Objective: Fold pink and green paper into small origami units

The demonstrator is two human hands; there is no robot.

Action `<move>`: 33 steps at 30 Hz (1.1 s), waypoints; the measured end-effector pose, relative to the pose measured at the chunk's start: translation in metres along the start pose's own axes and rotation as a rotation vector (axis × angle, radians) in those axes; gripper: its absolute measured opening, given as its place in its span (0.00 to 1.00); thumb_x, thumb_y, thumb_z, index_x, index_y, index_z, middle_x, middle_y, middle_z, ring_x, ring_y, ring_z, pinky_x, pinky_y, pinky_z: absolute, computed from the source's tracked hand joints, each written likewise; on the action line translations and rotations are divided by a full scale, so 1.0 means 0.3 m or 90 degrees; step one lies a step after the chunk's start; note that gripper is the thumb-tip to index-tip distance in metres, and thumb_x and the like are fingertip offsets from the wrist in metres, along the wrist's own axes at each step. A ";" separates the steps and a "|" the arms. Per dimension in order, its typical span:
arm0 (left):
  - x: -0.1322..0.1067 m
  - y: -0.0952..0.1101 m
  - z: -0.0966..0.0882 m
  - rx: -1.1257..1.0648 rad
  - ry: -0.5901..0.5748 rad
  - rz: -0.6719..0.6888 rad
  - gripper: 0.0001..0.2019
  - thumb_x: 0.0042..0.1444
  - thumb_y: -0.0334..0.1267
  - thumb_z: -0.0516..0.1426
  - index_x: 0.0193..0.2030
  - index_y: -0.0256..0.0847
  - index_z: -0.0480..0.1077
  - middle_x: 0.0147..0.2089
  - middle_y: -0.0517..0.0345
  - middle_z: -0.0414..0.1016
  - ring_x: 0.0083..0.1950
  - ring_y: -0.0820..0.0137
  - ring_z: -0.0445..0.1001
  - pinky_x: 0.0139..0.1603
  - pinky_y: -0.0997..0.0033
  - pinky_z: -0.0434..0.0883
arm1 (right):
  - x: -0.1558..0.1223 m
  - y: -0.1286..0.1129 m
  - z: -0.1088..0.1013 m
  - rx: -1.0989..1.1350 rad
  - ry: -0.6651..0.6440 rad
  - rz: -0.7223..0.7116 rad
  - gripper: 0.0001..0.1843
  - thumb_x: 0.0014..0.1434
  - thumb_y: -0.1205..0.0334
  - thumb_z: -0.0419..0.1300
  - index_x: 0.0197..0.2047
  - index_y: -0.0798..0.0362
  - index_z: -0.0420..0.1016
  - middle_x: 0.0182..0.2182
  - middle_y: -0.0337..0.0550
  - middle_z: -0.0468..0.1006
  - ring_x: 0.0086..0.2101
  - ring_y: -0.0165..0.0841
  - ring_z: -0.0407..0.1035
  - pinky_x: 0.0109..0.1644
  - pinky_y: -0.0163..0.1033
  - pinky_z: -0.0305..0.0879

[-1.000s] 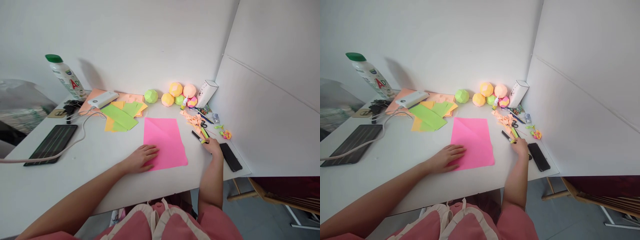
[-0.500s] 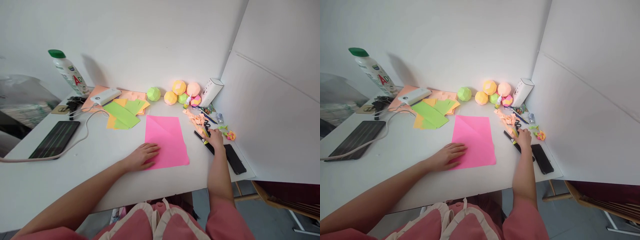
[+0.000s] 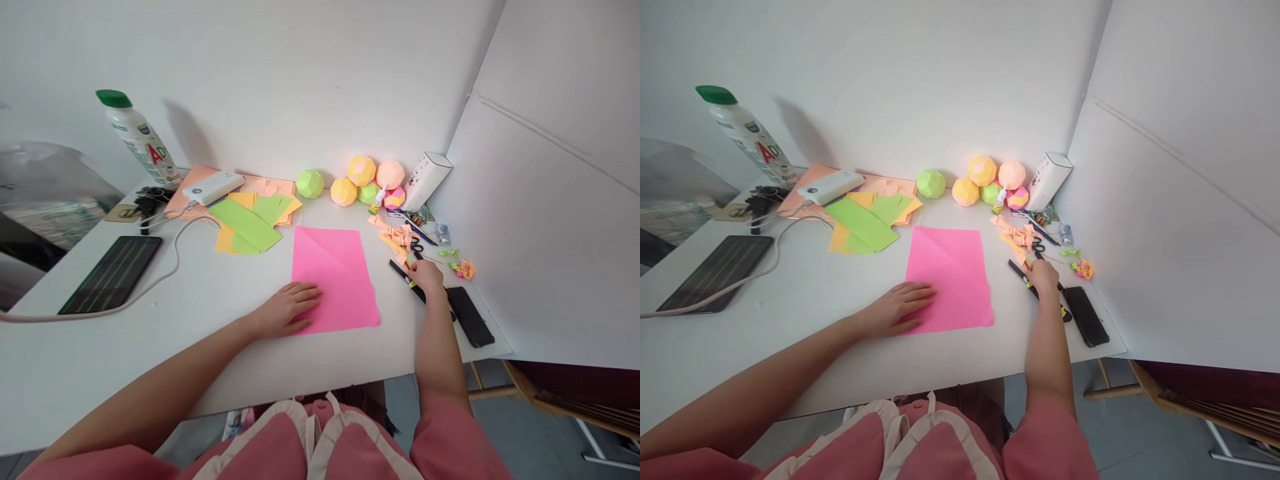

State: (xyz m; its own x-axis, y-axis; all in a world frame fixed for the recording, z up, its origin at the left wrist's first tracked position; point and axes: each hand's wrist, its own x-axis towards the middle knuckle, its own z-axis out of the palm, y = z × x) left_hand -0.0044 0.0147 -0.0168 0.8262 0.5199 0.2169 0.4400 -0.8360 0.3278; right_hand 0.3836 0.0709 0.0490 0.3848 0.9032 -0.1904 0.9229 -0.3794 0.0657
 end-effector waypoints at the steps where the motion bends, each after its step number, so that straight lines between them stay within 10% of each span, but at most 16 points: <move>1: 0.000 -0.001 0.001 -0.001 0.000 -0.001 0.21 0.63 0.44 0.50 0.61 0.42 0.64 0.66 0.51 0.61 0.67 0.57 0.58 0.65 0.53 0.58 | -0.001 -0.001 -0.002 0.002 0.000 0.001 0.06 0.54 0.61 0.60 0.33 0.51 0.78 0.35 0.46 0.78 0.39 0.37 0.71 0.34 0.35 0.60; 20: 0.001 0.003 -0.005 -0.005 -0.007 -0.003 0.21 0.63 0.44 0.50 0.61 0.41 0.64 0.66 0.50 0.61 0.67 0.57 0.57 0.65 0.52 0.58 | 0.023 0.005 0.023 0.065 0.031 0.013 0.11 0.47 0.67 0.61 0.37 0.52 0.76 0.37 0.48 0.78 0.41 0.40 0.71 0.36 0.36 0.61; 33: 0.003 0.007 -0.012 -0.014 -0.014 -0.010 0.22 0.64 0.44 0.49 0.62 0.40 0.63 0.67 0.49 0.60 0.68 0.56 0.57 0.65 0.51 0.58 | -0.041 -0.005 0.046 0.317 0.145 -0.242 0.19 0.58 0.66 0.50 0.51 0.53 0.72 0.48 0.46 0.70 0.50 0.35 0.64 0.53 0.39 0.62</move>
State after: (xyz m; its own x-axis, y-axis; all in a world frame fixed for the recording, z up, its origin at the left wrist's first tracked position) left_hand -0.0041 0.0141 -0.0125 0.8267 0.5291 0.1916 0.4453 -0.8233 0.3519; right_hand 0.3773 0.0577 0.0376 0.0765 0.9916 0.1042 0.8998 -0.0236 -0.4356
